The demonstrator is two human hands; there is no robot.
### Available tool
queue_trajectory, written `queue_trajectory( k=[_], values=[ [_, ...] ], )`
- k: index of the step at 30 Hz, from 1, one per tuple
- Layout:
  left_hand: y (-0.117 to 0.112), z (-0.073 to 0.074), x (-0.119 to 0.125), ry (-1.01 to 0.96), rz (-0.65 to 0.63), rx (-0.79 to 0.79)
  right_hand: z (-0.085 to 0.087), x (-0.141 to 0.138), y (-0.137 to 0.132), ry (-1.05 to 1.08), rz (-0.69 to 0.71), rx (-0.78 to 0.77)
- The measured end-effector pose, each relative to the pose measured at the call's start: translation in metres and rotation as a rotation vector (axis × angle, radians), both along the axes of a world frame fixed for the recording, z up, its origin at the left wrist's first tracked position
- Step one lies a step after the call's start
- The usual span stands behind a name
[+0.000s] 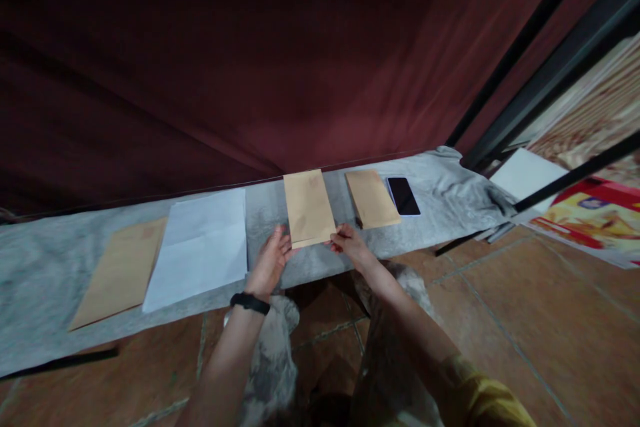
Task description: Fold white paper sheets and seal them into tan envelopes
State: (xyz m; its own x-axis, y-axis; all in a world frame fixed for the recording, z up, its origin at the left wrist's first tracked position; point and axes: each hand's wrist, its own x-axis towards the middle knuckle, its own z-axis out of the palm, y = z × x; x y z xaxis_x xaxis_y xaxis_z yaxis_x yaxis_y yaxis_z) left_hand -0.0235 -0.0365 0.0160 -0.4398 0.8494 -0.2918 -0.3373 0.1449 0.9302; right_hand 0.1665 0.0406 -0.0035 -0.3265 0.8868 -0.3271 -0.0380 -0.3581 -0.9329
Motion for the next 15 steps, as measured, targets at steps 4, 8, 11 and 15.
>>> queue_trajectory(
  k=[4,8,11,15],
  values=[
    [0.003,-0.006,0.012,0.055,-0.082,-0.075,-0.003,-0.001,0.001,-0.011,0.021,0.014],
    [0.007,-0.018,0.026,0.104,-0.070,-0.101,-0.007,-0.001,0.005,-0.087,0.023,0.037],
    [0.009,-0.025,0.030,0.056,-0.073,-0.119,-0.012,0.001,0.006,-0.192,0.008,0.097],
    [0.011,-0.029,0.031,0.095,-0.097,-0.117,-0.017,0.005,0.006,-0.326,0.027,0.207]
  ],
)
